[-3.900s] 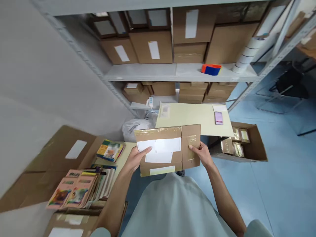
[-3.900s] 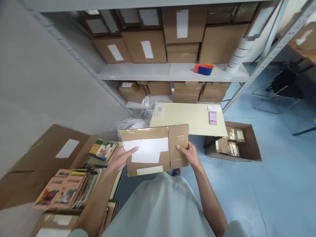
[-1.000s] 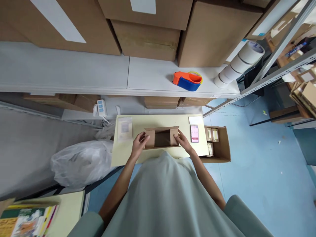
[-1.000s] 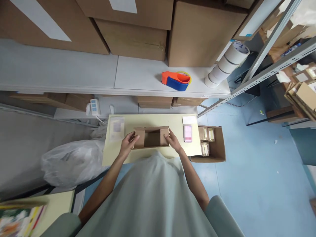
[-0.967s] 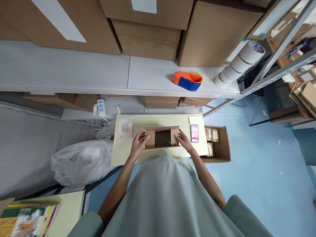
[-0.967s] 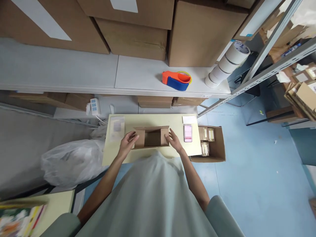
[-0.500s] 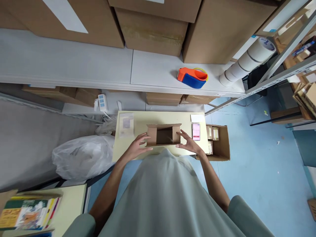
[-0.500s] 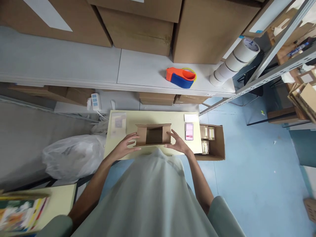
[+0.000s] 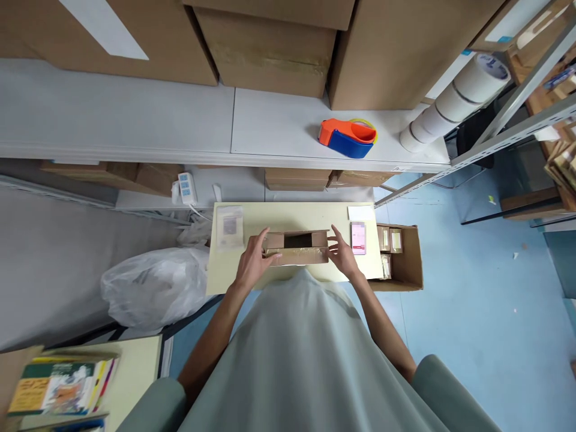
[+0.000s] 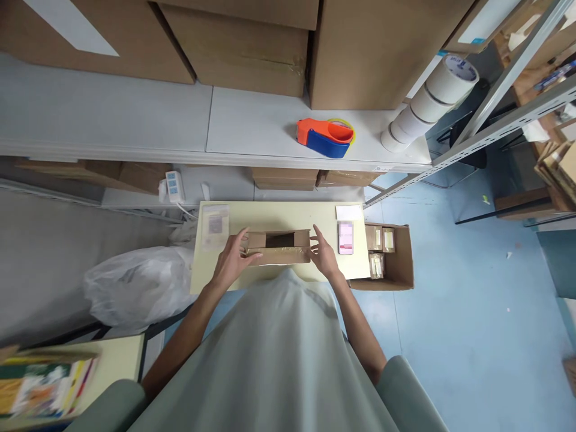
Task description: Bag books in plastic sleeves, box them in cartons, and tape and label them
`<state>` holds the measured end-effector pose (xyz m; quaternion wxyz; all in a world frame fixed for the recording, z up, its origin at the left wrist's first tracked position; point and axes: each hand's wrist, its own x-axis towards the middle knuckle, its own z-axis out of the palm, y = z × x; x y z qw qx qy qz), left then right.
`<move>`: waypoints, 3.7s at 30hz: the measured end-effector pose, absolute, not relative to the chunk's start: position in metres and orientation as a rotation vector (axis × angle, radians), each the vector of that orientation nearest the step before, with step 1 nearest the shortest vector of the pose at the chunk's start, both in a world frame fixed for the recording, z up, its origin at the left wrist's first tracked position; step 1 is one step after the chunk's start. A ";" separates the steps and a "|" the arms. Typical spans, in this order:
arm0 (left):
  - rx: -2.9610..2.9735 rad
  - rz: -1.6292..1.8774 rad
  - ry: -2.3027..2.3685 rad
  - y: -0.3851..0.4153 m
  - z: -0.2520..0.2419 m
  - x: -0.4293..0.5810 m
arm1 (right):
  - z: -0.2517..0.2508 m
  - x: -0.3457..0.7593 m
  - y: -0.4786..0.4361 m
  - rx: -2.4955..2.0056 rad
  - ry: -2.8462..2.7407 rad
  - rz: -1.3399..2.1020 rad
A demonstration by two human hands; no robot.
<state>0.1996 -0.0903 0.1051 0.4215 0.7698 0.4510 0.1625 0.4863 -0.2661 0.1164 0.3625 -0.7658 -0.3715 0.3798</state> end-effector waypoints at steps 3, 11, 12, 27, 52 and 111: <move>1.973 0.424 1.089 -0.092 0.104 0.197 | 0.120 0.484 -0.266 -1.959 -1.061 0.915; 1.789 0.538 1.151 -0.109 0.108 0.206 | 0.122 0.484 -0.271 -1.897 -0.963 0.944; 1.769 0.553 1.155 -0.111 0.110 0.209 | 0.123 0.484 -0.272 -1.896 -0.950 0.935; 1.763 0.563 1.418 -0.125 0.100 0.250 | 0.094 0.480 -0.276 -2.105 -0.886 0.651; 1.681 0.643 1.282 -0.115 0.087 0.244 | 0.087 0.473 -0.280 -1.995 -0.781 0.661; 1.716 1.001 0.674 -0.076 0.261 0.200 | 0.333 0.467 -0.184 -1.944 -2.530 0.132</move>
